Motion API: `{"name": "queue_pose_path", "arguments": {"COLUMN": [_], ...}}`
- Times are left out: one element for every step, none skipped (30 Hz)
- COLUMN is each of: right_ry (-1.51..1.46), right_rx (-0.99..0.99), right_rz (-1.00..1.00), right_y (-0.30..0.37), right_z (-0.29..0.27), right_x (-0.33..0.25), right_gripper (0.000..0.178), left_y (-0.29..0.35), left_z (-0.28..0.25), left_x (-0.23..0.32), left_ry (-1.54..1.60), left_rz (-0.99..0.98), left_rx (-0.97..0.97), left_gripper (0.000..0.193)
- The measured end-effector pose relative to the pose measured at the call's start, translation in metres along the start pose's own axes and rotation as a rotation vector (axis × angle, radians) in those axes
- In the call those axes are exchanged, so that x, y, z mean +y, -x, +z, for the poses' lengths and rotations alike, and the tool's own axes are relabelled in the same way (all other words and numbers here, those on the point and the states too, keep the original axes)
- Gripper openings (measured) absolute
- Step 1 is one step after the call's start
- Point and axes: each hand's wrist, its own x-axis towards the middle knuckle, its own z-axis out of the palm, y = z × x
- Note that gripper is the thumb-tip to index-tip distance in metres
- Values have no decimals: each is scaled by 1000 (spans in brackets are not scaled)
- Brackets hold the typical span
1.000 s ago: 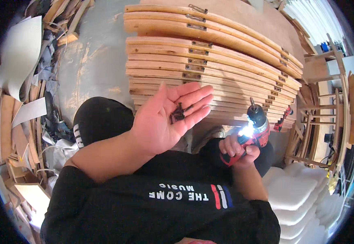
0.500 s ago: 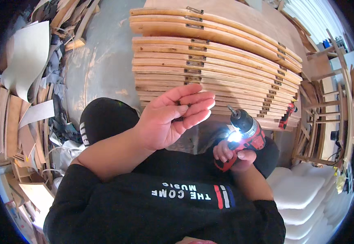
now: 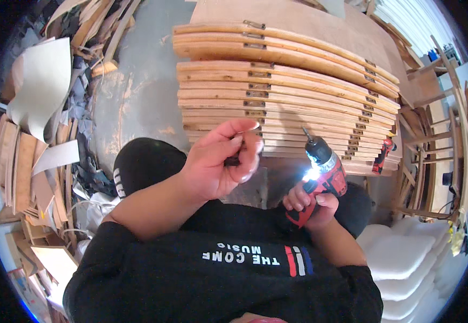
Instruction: Assembling wood slats into a structure using a power drill and screws.
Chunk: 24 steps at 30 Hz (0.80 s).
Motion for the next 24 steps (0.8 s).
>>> {"name": "queue_pose_path", "arguments": {"right_ry": [-36,-44,-63,-79,-85,-123,-156,-162,-168,-170,-170,-169,-169,-169,-183,-182,-182,-180,-179,-184,-168,-153,-158,-152], "right_rx": [-3,-16,2,22,11,14,19,12,-17,-41,-46,-65,-90,-97,-95,-76,-81,-67,-53,-48,-37,-28,-29,-26], "right_rz": [11,-7,11,29,8,28,59,52,60,67,65,58,56,59,78,92,89,117,145,136,145,159,158,153], "right_y": [-1,-3,-4,-5,-6,-7,-9,-10,-11,-12,-12,-12,-13,-13,-14,-14,-14,-14,-14,-13,-13,-12,-12,-11], "right_z": [0,2,5,7,6,6,6,4,3,2,0,-1,0,0,-2,-2,-3,-3,-5,-5,-4,-3,-4,-4], "right_x": [-1,-3,-5,-7,-8,-10,-11,-13,-14,-15,-16,-17,-17,-18,-20,-20,-22,-23,-24,-25,-27,-28,-29,-30], "right_gripper": [42,42,43,44,44,44,43,43,42,41,41,40,39,39,39,39,39,40,41,41,42,43,43,44], "left_y": [-3,-5,-6,-8,-11,-15,-17,-22,-32,-45,-62,-81,-94,-106,-119,-133,-143,-147,-149,-152,-155,-156,-156,-157], "left_z": [-2,-1,0,2,5,10,15,31,55,69,72,75,85,93,100,100,101,98,94,89,82,71,62,54], "left_x": [1,4,10,16,24,35,44,52,64,76,93,113,130,146,159,173,183,188,193,197,199,202,203,206], "left_ry": [-76,-97,-116,-132,-152,-345,-528,-539,-1267,-1990,-2263,-2517,-2601,-2662,-2686,-2761,-2818,-2859,-2865,-2814,-2759,-2761,-2667,-2565], "left_rz": [37,31,57,83,75,135,203,201,411,621,865,1125,896,662,658,409,155,-22,-20,-15,-12,-20,92,198], "left_rx": [-14,-21,30,77,66,81,97,95,219,337,249,141,222,304,319,289,255,196,196,77,-38,-46,-183,-311], "left_gripper": [30,30,30,29,29,29,29,29,30,32,32,33,32,31,31,32,33,37,37,38,40,40,38,36]}}
